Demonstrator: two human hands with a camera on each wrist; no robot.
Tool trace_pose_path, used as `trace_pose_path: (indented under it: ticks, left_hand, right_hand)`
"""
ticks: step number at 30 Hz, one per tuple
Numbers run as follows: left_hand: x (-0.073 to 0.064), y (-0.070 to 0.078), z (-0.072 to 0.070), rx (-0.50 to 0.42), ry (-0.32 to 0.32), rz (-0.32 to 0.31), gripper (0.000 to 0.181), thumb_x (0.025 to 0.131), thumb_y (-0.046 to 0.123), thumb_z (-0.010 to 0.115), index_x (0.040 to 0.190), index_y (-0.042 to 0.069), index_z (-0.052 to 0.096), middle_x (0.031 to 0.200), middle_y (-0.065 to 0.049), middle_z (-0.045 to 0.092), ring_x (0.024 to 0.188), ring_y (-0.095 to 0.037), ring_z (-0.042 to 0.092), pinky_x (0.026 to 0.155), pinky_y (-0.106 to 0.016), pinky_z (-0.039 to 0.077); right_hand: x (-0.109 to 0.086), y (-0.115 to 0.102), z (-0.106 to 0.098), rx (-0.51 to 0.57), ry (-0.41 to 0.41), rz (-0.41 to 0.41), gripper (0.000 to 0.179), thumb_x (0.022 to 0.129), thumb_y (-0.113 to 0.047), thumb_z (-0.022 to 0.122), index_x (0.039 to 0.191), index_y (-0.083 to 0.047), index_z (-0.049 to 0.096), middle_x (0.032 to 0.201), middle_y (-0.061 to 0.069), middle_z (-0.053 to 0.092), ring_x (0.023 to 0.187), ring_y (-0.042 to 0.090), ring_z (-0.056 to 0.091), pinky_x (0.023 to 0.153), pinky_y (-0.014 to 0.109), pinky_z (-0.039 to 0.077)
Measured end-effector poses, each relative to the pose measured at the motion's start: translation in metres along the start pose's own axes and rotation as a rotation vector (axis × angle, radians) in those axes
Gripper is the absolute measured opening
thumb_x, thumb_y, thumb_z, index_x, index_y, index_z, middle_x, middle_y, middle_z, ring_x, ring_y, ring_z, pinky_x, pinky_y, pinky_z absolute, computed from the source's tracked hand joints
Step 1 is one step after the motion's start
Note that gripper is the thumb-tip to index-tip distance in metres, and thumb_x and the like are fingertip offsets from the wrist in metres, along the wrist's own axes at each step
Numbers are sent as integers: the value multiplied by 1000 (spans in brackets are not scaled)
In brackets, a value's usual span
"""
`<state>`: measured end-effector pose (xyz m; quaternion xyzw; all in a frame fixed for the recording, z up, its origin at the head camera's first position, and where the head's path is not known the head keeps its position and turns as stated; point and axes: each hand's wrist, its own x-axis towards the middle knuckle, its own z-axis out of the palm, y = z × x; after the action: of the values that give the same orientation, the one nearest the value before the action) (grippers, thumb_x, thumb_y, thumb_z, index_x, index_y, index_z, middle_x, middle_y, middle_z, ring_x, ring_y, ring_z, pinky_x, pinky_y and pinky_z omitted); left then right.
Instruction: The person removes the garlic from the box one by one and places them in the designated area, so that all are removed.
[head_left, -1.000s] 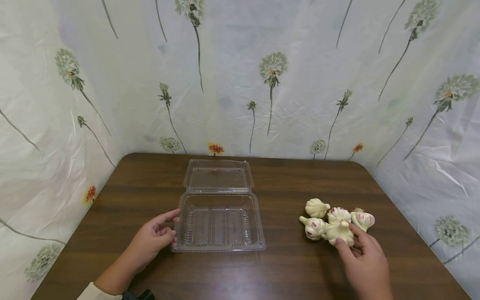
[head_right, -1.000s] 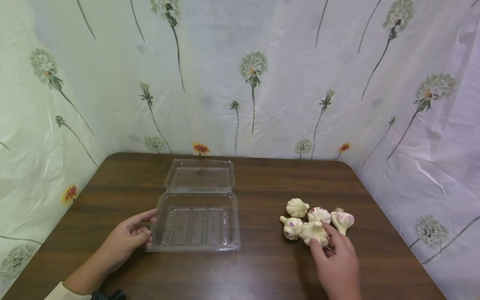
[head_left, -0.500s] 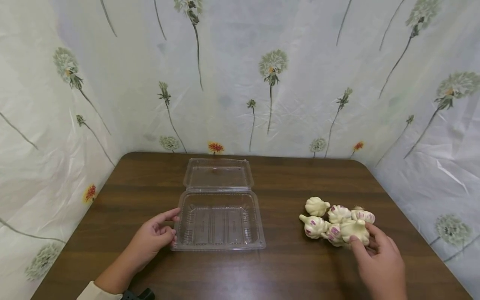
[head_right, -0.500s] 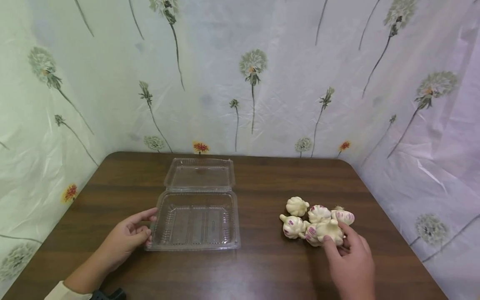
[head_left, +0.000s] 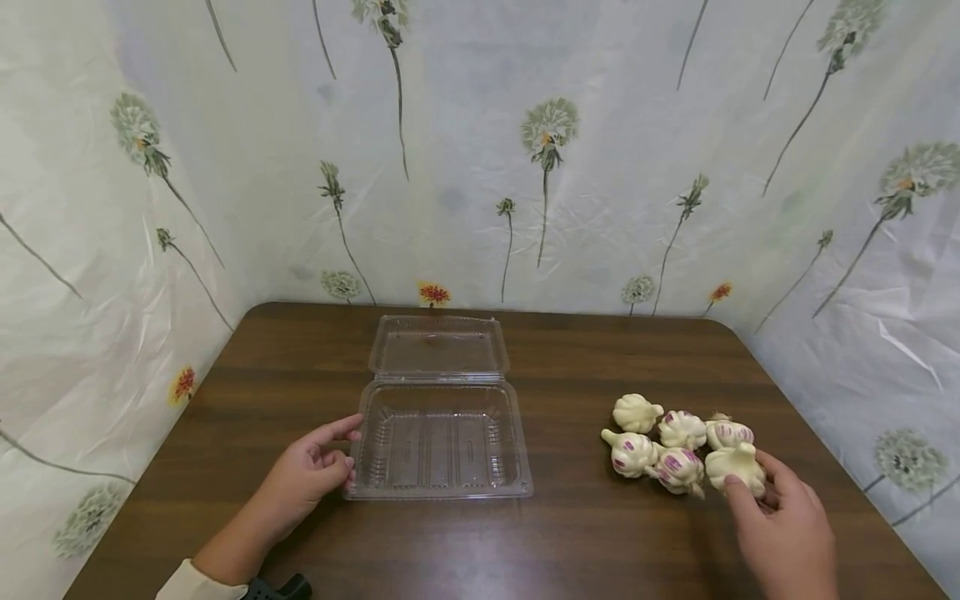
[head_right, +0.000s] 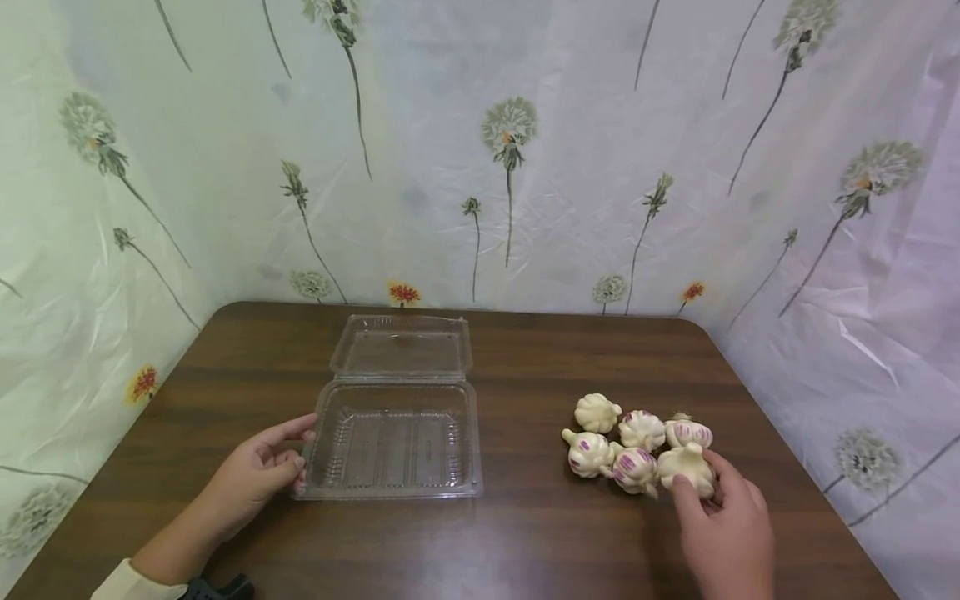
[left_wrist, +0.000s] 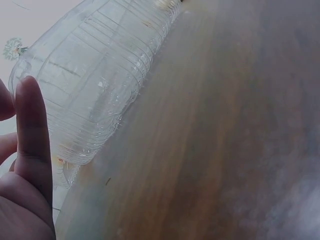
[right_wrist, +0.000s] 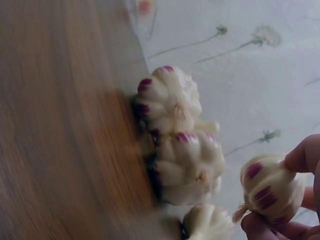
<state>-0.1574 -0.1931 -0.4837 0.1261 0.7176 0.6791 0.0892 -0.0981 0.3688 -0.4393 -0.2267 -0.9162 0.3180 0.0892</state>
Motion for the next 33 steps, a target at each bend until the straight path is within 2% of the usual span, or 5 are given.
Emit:
trace_pose_path:
  ticks: [6, 10, 21, 26, 33]
  left_hand:
    - [0, -1, 0, -6, -3, -9, 61, 99, -4, 62, 156, -7, 40, 137, -30, 44, 77, -9, 62, 71, -24, 60]
    - [0, -2, 0, -2, -2, -15, 61, 99, -4, 61, 156, -6, 40, 136, -31, 45, 77, -9, 62, 70, -25, 60]
    - [1, -2, -2, -13, -8, -5, 61, 99, -4, 61, 156, -6, 39, 138, -31, 43, 77, -10, 62, 71, -25, 60]
    - [0, -2, -2, -7, -1, 1, 61, 99, -5, 61, 156, -6, 39, 136, -30, 43, 76, -9, 62, 71, -25, 60]
    - [1, -1, -1, -6, 2, -4, 59, 100, -5, 59, 156, -6, 40, 135, -30, 45, 77, -10, 62, 70, -24, 60]
  right_hand:
    - [6, 9, -3, -48, 23, 31, 75, 105, -53, 52, 161, -5, 39, 121, 24, 61, 104, 33, 55, 71, 41, 44]
    - [8, 13, -1, -68, 27, 50, 76, 104, -53, 54, 159, -3, 41, 114, 22, 66, 104, 33, 55, 73, 43, 42]
    - [18, 21, 2, -51, -60, 123, 83, 104, -58, 49, 162, 0, 33, 146, 32, 51, 112, 42, 60, 73, 46, 50]
    - [22, 26, 5, -65, -71, 116, 81, 104, -56, 49, 161, -1, 34, 144, 32, 54, 109, 42, 63, 71, 45, 50]
    - [21, 30, 6, -92, -123, 135, 84, 104, -58, 48, 161, 1, 32, 146, 35, 50, 113, 45, 60, 79, 53, 51]
